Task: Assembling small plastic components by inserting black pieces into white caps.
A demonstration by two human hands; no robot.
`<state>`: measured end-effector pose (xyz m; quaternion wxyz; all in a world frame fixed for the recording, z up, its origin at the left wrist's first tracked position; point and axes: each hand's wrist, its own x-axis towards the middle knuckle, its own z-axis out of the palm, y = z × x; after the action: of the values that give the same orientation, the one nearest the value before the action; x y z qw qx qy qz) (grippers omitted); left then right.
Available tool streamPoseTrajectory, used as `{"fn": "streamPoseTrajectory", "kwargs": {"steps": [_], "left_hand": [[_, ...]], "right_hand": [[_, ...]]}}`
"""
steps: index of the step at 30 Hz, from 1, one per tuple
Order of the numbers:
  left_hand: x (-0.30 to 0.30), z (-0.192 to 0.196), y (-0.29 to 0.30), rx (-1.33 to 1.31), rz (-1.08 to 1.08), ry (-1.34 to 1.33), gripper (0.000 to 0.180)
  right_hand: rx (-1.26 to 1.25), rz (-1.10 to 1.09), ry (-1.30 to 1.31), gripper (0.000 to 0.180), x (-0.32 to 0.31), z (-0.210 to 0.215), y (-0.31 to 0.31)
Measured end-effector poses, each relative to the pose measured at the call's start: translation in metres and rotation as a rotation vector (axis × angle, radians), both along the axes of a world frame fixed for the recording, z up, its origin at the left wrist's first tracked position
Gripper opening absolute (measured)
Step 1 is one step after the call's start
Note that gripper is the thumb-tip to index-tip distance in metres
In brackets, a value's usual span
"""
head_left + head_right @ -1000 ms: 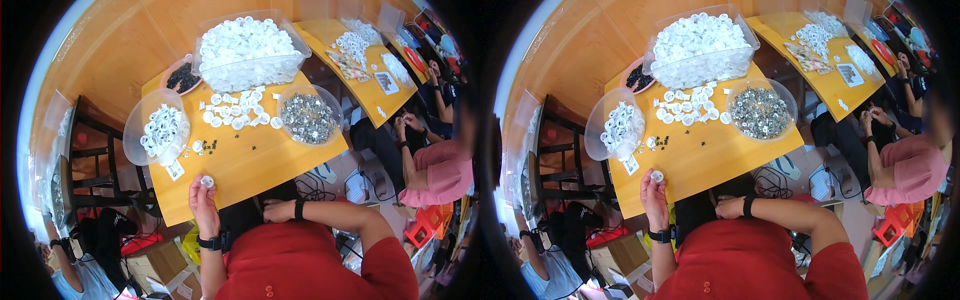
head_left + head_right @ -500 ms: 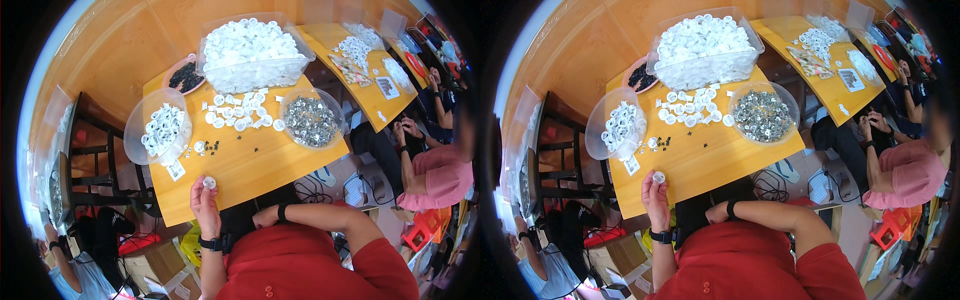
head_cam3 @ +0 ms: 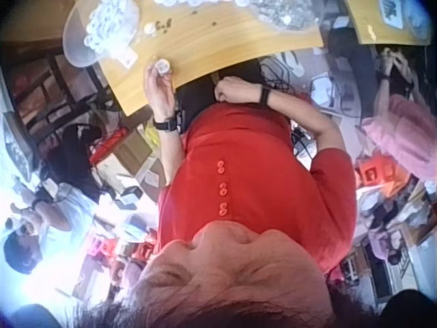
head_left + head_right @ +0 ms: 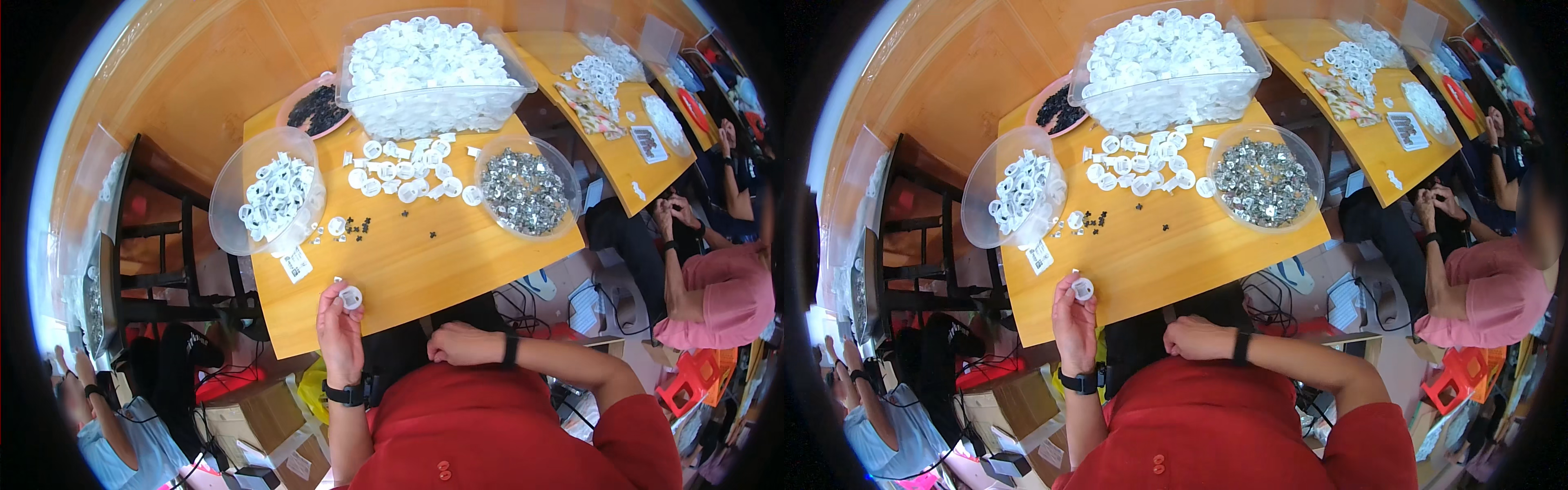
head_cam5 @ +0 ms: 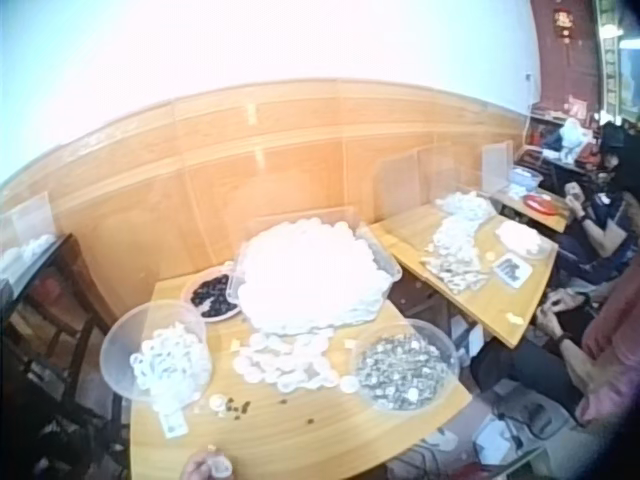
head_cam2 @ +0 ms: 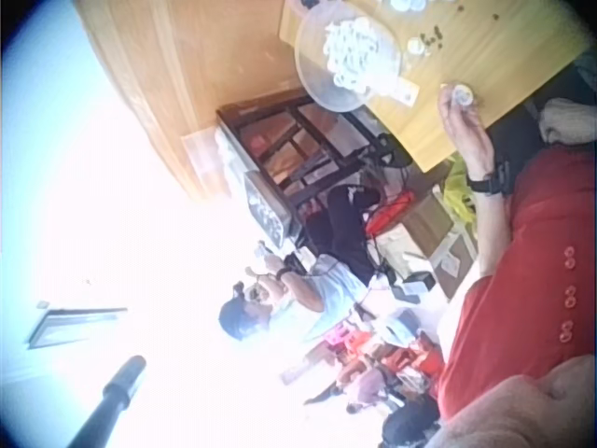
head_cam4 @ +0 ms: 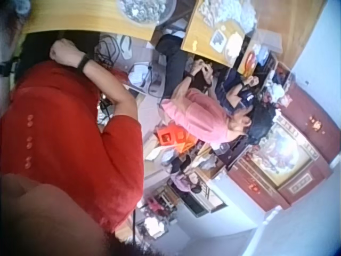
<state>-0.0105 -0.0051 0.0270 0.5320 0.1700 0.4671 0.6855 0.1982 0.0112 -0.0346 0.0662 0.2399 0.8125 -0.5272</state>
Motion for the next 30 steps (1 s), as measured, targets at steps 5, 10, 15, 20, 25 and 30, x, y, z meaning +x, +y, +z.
{"fn": "streamPoseTrajectory", "kwargs": {"steps": [5, 10, 15, 20, 25, 30], "left_hand": [[0.015, 0.011, -0.004, -0.104, -0.189, 0.218, 0.021], [0.052, 0.04, -0.005, -0.095, -0.378, 0.301, 0.019], [0.069, 0.052, 0.0, -0.095, -0.332, 0.442, 0.012], [0.082, 0.037, 0.009, 0.008, -0.218, 0.767, 0.011], [0.09, 0.041, 0.021, 0.055, -0.152, 0.864, 0.011], [0.092, 0.043, 0.028, 0.005, -0.16, 0.352, 0.006]], "right_hand": [[-0.046, -0.552, 0.563, 0.014, 0.014, 0.092, 0.016], [0.245, -0.699, 0.679, 0.026, 0.012, 0.107, 0.036], [0.505, -0.777, 0.698, 0.032, 0.014, 0.103, 0.043], [0.513, -0.848, 0.682, 0.035, 0.014, 0.097, 0.049], [0.275, -0.927, 0.729, 0.039, 0.015, 0.104, 0.057], [0.165, -0.934, 0.691, 0.032, 0.017, 0.116, 0.066]]}}
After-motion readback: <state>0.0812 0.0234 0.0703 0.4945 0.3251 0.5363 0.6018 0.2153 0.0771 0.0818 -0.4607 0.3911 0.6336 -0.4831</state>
